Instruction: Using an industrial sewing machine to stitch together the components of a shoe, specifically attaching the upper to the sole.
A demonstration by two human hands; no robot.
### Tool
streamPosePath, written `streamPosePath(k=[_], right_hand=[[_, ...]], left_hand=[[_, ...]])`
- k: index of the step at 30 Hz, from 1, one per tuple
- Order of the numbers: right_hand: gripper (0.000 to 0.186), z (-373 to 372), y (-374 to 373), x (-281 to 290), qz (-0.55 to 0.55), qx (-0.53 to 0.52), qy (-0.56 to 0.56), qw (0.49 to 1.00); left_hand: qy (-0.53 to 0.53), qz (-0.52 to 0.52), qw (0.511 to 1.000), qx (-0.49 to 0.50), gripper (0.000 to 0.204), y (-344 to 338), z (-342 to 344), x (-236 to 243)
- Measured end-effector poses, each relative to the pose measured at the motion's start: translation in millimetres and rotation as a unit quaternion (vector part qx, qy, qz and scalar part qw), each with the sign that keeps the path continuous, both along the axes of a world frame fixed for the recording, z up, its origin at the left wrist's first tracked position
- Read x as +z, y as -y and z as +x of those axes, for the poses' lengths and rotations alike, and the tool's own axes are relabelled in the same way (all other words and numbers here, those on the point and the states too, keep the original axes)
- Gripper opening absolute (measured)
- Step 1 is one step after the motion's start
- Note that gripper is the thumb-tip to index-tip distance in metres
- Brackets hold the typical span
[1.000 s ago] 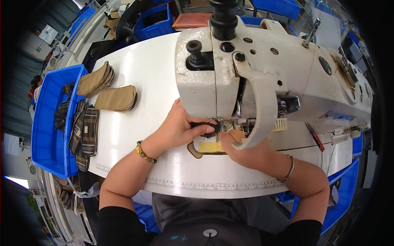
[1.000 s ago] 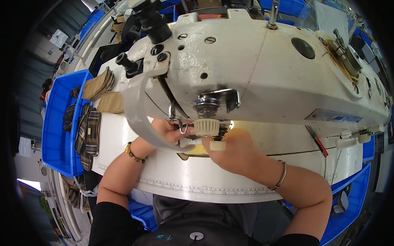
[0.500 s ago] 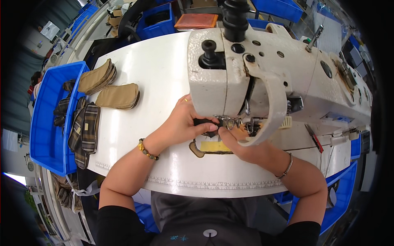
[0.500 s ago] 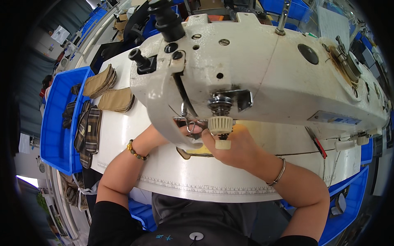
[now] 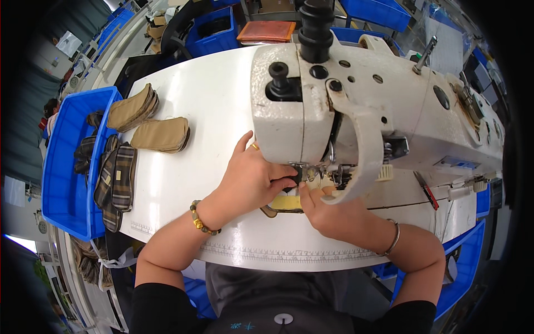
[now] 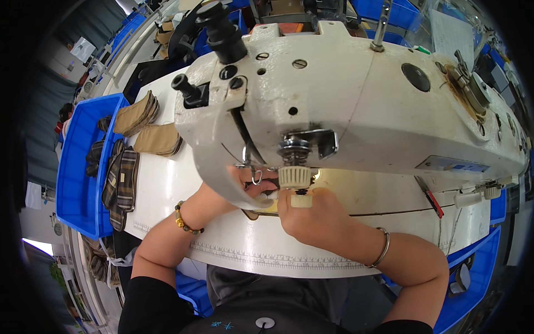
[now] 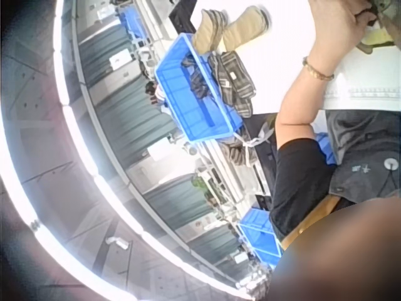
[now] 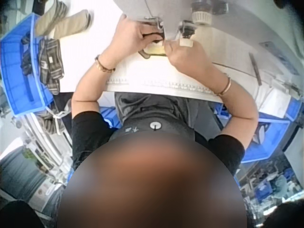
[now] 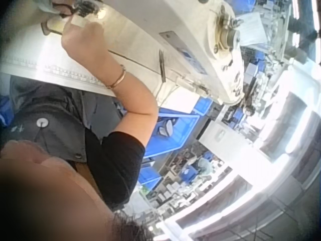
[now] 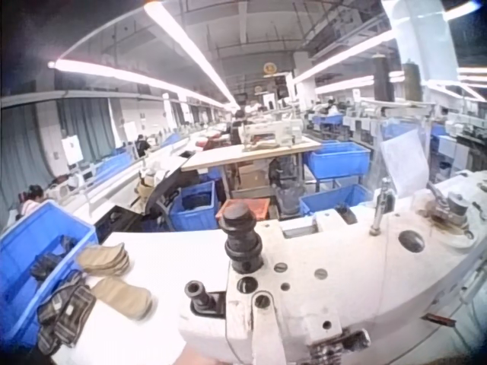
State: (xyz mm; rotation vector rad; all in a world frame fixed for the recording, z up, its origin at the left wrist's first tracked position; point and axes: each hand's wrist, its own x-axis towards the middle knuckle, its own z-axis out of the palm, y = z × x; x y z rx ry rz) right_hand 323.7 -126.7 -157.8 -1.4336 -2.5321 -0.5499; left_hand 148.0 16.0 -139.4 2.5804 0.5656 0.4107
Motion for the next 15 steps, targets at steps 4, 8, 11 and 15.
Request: streamPosePath(k=[4,8,11,15], right_hand=[[0.039,-6,5,-6,0.011,0.004,-0.044,0.999],[0.039,-6,3,-5,0.034,0.005,-0.105,0.994],[0.039,-3,0,-4,0.035,-0.011,-0.105,0.994],[0.039,-4,0,2,-0.001,-0.023,-0.104,0.994]], left_hand=[[0.031,0.013,0.999,-0.014,0.019,-2,-1,-6],[0.068,0.026,0.997,-0.022,0.02,-3,0,-11],[0.085,0.045,0.995,-0.033,0.02,-2,2,-8],[0.086,0.057,0.994,-0.03,0.02,1,2,-7]])
